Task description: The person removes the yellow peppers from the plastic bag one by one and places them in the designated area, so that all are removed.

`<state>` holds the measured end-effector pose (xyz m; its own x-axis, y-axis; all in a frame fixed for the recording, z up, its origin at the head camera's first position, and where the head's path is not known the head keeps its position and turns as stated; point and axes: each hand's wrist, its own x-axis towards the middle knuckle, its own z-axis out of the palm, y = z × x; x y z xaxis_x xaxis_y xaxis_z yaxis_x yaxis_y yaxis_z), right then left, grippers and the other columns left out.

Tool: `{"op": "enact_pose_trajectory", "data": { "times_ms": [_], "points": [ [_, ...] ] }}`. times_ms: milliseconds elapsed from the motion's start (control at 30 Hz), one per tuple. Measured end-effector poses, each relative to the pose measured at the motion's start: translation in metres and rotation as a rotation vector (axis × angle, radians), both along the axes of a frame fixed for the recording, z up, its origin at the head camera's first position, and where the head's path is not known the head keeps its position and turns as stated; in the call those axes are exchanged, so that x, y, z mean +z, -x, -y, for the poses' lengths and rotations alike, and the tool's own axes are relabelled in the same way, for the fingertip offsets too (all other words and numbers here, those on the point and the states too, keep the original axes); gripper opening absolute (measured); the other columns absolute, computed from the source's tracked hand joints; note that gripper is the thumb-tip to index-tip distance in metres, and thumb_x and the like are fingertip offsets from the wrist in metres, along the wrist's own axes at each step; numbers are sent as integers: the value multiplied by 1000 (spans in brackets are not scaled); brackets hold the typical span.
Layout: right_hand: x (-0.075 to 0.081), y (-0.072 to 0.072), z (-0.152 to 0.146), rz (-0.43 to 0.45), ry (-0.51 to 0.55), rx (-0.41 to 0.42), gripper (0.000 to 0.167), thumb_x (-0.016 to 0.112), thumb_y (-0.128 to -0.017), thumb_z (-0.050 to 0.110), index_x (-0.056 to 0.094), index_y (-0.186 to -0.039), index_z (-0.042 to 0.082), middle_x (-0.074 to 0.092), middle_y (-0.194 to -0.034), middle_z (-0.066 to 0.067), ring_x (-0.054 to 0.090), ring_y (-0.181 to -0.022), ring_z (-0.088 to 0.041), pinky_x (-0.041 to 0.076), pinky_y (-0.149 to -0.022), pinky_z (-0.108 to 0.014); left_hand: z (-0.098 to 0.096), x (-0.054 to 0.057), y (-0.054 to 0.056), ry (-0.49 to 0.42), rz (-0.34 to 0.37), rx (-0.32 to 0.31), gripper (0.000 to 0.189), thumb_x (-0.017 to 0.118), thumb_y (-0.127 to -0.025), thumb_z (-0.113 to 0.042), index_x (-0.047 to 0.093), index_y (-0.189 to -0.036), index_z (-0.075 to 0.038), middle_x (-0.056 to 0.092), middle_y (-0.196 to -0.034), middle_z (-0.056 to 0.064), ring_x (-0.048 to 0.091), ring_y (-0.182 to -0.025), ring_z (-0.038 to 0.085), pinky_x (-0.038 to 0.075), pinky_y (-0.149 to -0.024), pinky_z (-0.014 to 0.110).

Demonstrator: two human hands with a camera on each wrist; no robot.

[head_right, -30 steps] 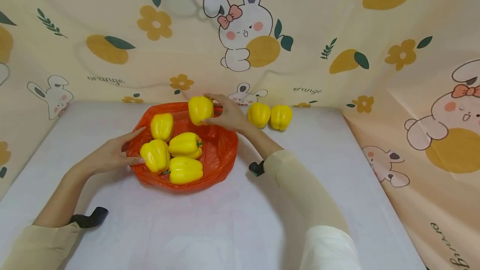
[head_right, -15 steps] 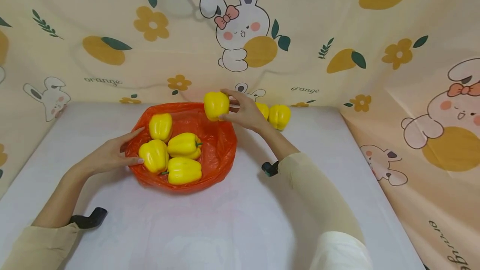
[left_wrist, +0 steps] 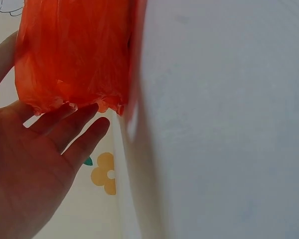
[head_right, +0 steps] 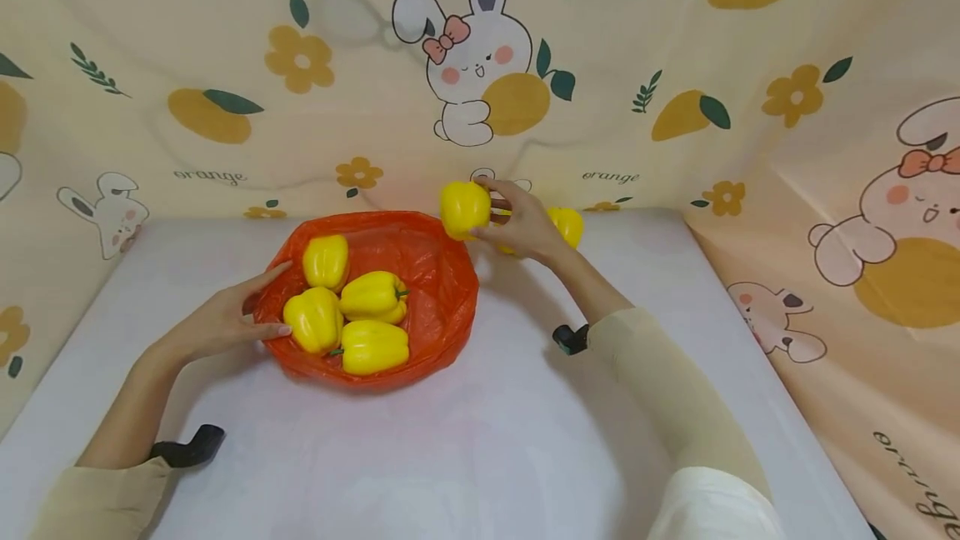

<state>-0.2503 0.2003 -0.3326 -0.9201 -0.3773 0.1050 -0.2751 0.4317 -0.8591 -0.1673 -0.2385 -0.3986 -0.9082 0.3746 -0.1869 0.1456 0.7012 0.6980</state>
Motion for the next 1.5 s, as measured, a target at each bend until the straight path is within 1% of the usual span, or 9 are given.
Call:
{"op": "enact_pose_trajectory", "data": {
  "times_ms": [167,400,500,600,767,900,1067,1300,1500],
  "points": [
    [4,-2,-14,14,19,-36,76,78,-85,4,40,-151,6,39,-153,-13,46,-133,-40,42,-107,-53,0,-1,-1,-19,-13,-6,99,76,-84,-48,17,-161,-24,25,-158,27,28,-142,47,26,-110,69],
    [-19,19,-47,-20,-1,-92,78,82,-84,16,43,-151,23,40,-153,-2,49,-132,-32,45,-107,-46,-1,2,1,-14,11,11,101,76,-83,-52,16,-161,-27,23,-160,26,33,-138,45,26,-110,68],
    [-16,21,-54,8,10,-120,79,82,-83,16,42,-152,24,37,-155,-2,48,-133,-32,44,-108,-46,0,3,2,-9,7,13,101,76,-82,-53,17,-160,-28,23,-160,26,33,-138,45,26,-110,68],
    [-11,21,-61,32,5,-144,81,81,-84,16,39,-153,22,35,-157,-5,47,-134,-33,43,-108,-47,1,5,3,-15,-1,6,100,76,-83,-51,18,-160,-26,24,-159,26,31,-140,46,26,-110,68],
    [1,14,-69,36,-32,-168,81,80,-86,16,36,-155,18,32,-158,-9,44,-136,-37,41,-109,-50,0,6,4,-6,-8,5,99,75,-84,-50,18,-160,-24,24,-159,26,30,-140,47,26,-109,69],
    [-6,15,-80,33,-48,-187,81,80,-86,21,37,-154,21,34,-157,-6,45,-136,-34,41,-109,-48,2,5,2,15,6,19,101,75,-82,-54,18,-160,-25,23,-159,26,31,-139,47,27,-108,70],
    [-18,18,-100,43,-79,-203,83,78,-87,19,32,-156,21,30,-159,-8,43,-137,-37,41,-109,-50,3,0,-5,-6,18,23,100,75,-82,-55,19,-160,-25,24,-160,25,26,-142,48,26,-108,71],
    [-11,14,-123,30,-98,-248,81,77,-88,25,33,-156,28,30,-159,-4,43,-137,-35,45,-105,-42,3,-2,-6,-17,4,24,99,74,-83,-55,19,-160,-25,24,-160,24,25,-143,48,26,-109,71],
    [-9,10,-136,61,-109,-271,83,79,-86,31,33,-156,32,28,-161,0,44,-136,-35,49,-101,-33,5,-3,-6,-11,10,24,100,74,-83,-55,18,-160,-25,23,-161,23,24,-144,48,26,-109,70]
  ]
}}
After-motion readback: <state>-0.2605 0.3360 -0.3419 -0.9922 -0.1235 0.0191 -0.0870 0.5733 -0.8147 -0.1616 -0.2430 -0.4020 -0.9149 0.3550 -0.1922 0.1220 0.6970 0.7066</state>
